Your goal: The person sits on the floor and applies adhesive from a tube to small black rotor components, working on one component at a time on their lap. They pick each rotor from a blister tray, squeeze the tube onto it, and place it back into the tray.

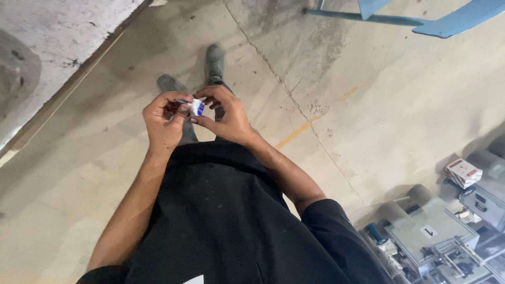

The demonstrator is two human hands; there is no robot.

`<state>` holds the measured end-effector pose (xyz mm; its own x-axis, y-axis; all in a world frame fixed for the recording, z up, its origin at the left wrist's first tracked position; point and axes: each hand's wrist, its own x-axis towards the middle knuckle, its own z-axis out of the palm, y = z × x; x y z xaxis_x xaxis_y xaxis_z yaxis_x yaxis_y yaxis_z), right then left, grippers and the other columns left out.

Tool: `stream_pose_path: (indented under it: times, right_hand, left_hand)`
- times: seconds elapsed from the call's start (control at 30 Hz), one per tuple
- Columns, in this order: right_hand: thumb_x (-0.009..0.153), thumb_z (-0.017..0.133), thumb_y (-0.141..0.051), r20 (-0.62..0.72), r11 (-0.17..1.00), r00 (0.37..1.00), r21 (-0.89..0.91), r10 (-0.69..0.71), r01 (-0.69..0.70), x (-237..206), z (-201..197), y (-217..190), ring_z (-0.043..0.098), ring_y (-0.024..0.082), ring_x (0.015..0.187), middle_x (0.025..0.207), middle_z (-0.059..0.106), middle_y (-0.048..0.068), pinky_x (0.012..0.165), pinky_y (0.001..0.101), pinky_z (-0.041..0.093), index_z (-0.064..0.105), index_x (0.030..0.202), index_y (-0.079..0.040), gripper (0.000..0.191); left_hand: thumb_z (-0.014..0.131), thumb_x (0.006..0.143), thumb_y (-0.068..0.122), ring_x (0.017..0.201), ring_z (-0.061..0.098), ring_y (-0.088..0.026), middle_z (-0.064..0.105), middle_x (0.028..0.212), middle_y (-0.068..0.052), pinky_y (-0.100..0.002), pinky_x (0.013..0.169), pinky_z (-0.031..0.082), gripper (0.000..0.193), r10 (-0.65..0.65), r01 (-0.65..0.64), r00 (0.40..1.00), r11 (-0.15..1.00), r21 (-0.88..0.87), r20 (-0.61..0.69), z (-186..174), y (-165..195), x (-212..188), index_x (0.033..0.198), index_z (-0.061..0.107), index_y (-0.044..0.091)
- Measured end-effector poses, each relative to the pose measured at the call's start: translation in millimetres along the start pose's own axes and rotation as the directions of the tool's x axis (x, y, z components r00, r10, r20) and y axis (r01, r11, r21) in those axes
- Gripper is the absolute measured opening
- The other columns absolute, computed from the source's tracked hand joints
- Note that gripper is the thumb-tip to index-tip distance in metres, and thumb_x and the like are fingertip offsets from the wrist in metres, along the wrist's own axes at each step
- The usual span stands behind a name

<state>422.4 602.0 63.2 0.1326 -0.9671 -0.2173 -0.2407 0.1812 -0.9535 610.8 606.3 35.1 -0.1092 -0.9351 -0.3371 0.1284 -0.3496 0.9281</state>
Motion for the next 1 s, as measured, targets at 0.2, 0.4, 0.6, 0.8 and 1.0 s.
stream_pose_path:
  times: [0.2, 0.4, 0.6, 0.8, 1.0]
  right_hand:
    - [0.075, 0.094, -0.022, 0.141, 0.995, 0.990, -0.095, 0.028, -0.015, 9, 18, -38, 0.069, 0.017, 0.081, 0.092, 0.073, 0.006, 0.075, 0.0302, 0.057, 0.072, 0.106, -0.005, 0.042]
    - [0.076, 0.092, -0.022, 0.225, 0.985, 0.974, -0.160, -0.021, 0.058, 2, 49, -64, 0.071, 0.021, 0.081, 0.091, 0.073, 0.008, 0.074, 0.0323, 0.057, 0.072, 0.104, -0.005, 0.038]
    - [0.075, 0.090, -0.021, 0.308, 0.963, 0.950, -0.233, -0.059, 0.135, -22, 105, -80, 0.072, 0.024, 0.079, 0.088, 0.072, 0.012, 0.073, 0.0341, 0.057, 0.072, 0.105, -0.003, 0.040]
    - [0.075, 0.090, -0.019, 0.309, 0.950, 0.940, -0.220, -0.147, 0.221, -22, 132, -93, 0.071, 0.022, 0.078, 0.090, 0.072, 0.011, 0.071, 0.0325, 0.057, 0.071, 0.104, -0.002, 0.039]
    - [0.077, 0.090, -0.015, 0.285, 0.991, 0.958, -0.110, -0.042, 0.076, -6, 139, -104, 0.072, 0.016, 0.080, 0.089, 0.074, 0.008, 0.072, 0.0307, 0.058, 0.072, 0.102, -0.002, 0.033]
  left_hand:
    - [0.068, 0.100, -0.008, 0.098, 0.068, -0.011, 0.071, 0.112, -0.006, -0.023, 0.086, 0.057, 0.011, 0.113, -0.114, 0.993, 0.993, 0.042, 0.017, -23, 40, -13, 0.107, 0.069, 0.001]
    - [0.068, 0.100, -0.010, 0.093, 0.069, -0.010, 0.073, 0.105, -0.006, -0.024, 0.083, 0.058, 0.012, 0.123, -0.119, 0.992, 0.988, 0.101, -0.035, -54, 57, -41, 0.106, 0.069, 0.000]
    - [0.064, 0.097, -0.012, 0.089, 0.070, -0.010, 0.072, 0.102, -0.006, -0.025, 0.077, 0.060, 0.014, 0.099, -0.088, 0.992, 0.987, 0.136, -0.078, -99, 55, -91, 0.104, 0.068, -0.001]
    - [0.063, 0.102, -0.011, 0.091, 0.069, -0.010, 0.072, 0.104, -0.006, -0.025, 0.081, 0.058, 0.012, 0.169, -0.166, 0.978, 0.986, 0.031, -0.124, -130, 54, -104, 0.107, 0.067, -0.001]
    - [0.065, 0.101, -0.011, 0.095, 0.070, -0.012, 0.072, 0.108, -0.006, -0.026, 0.083, 0.058, 0.013, 0.263, -0.254, 0.962, 0.961, 0.110, -0.079, -140, 73, -89, 0.108, 0.068, -0.001]
